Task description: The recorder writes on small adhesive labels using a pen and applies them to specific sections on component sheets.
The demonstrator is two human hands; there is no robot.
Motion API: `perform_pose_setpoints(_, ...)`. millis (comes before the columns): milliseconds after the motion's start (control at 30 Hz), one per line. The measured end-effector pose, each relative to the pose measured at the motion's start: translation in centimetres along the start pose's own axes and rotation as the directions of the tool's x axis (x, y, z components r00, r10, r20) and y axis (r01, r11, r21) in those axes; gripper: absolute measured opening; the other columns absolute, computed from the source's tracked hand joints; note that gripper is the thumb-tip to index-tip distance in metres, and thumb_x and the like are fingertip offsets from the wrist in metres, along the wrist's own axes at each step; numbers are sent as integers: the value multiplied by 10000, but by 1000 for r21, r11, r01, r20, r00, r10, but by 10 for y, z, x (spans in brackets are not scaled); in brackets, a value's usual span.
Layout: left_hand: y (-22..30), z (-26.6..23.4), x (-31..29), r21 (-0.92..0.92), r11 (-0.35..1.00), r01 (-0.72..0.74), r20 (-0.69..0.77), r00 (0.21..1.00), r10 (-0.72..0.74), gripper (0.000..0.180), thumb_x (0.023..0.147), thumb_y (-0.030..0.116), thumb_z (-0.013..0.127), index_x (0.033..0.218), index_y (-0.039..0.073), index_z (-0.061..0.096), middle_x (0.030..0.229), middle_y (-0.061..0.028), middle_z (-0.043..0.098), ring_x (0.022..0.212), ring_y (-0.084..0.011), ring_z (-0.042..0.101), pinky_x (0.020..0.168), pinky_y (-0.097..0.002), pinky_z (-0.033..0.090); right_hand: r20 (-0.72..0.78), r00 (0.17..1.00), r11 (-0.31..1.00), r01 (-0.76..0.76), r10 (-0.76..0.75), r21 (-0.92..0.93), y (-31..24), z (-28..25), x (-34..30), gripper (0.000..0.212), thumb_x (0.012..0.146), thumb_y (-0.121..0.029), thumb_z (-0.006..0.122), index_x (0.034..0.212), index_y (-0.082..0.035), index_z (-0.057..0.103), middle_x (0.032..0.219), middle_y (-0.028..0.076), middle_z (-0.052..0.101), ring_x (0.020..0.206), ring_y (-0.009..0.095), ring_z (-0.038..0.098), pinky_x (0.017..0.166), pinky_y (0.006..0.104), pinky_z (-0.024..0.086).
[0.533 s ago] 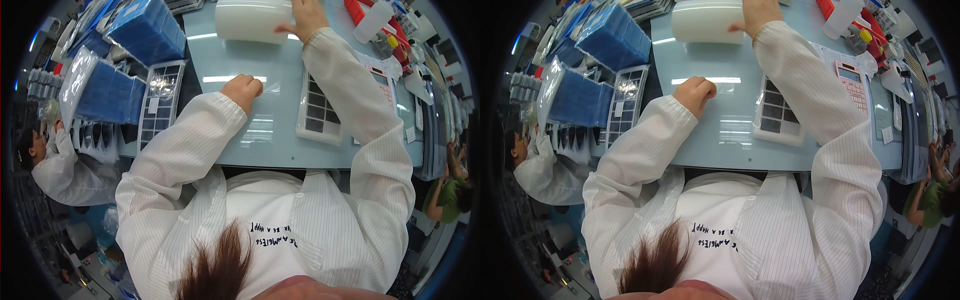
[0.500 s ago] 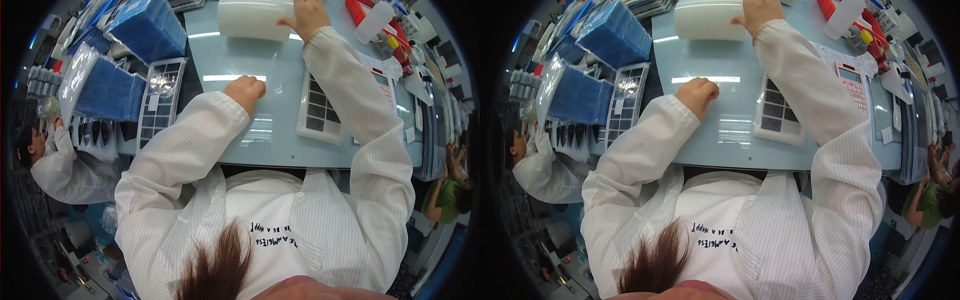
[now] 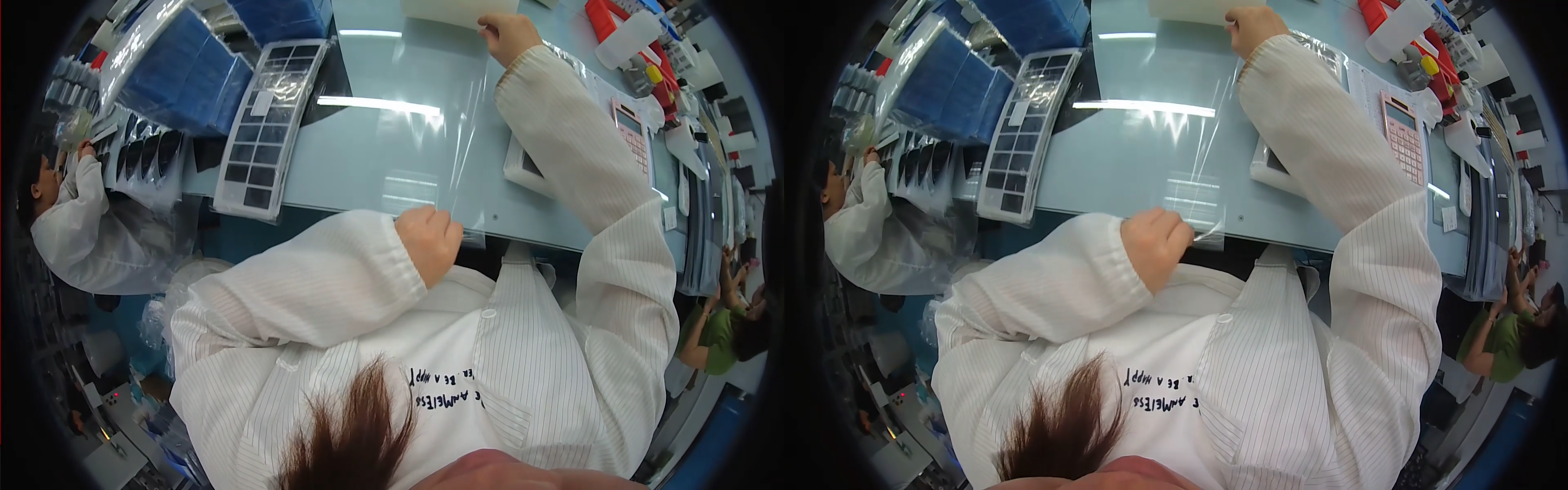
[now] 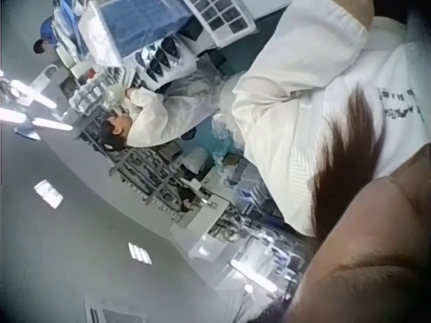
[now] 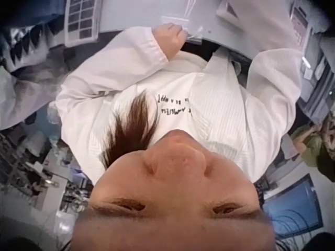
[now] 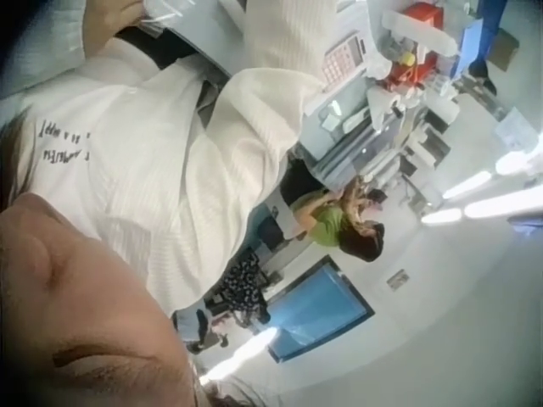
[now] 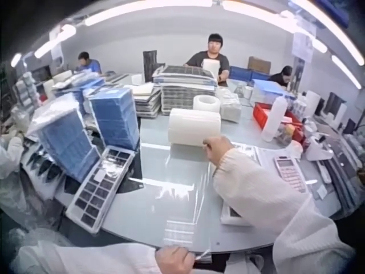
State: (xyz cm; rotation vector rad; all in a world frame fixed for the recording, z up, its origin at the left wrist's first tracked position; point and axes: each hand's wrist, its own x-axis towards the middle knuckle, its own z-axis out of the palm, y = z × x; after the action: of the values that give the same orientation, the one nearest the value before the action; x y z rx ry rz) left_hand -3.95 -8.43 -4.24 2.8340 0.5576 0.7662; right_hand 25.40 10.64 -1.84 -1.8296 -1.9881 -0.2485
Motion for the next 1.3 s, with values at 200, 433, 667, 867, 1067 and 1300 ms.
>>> perform_pose_setpoints(200,35,-5,-41,-74,997,-4,122,992,13,108,615,96,620,666,67,529,657,-63,487,638,-198,534,537,-308,417,-278,941,884,289,-192,368,7,4,-1,249,757,-118,616,984,-27,666,801,197,658,779,348,651,755,401,519)
perform_pose_setpoints(433,31,19,-55,29,999,-34,617,787,9,280,721,123,643,946,-45,657,833,-156,567,820,-263,588,694,-372,537,-164,979,969,156,-124,194,14,-15,-23,287,759,-138,671,1017,-14,669,953,164,684,902,295,658,802,358,515)
perform_pose_setpoints(667,12,47,-58,213,970,-114,756,648,-90,594,866,139,496,1408,-24,313,1344,-353,384,1165,-442,508,845,-472,518,-12,998,909,-44,54,414,-7,-121,-118,312,835,-205,659,1093,-29,649,1025,143,677,967,244,645,853,321,483)
perform_pose_setpoints(867,-10,35,-32,11,989,-147,799,596,79,572,842,87,525,1382,-6,359,1238,-237,491,967,-322,621,756,-402,549,359,904,509,-428,232,747,-16,-130,-213,263,903,-175,601,1109,-13,623,949,88,688,842,141,660,707,244,502)
perform_pose_setpoints(1067,-7,-20,-5,-254,964,-82,837,481,261,310,890,167,552,1186,80,565,1088,-105,564,831,-271,644,725,-372,528,736,650,-270,-686,189,675,-70,-89,-273,460,941,-196,544,1274,93,414,1184,254,560,1018,298,622,856,319,533)
perform_pose_setpoints(1300,-59,-66,158,-200,980,20,491,867,82,207,813,53,654,1014,91,685,833,-65,666,772,-212,632,672,-341,518,641,586,-751,-82,495,655,-95,-86,-268,407,942,-111,519,1215,151,369,1325,313,390,1259,373,423,1073,400,394)
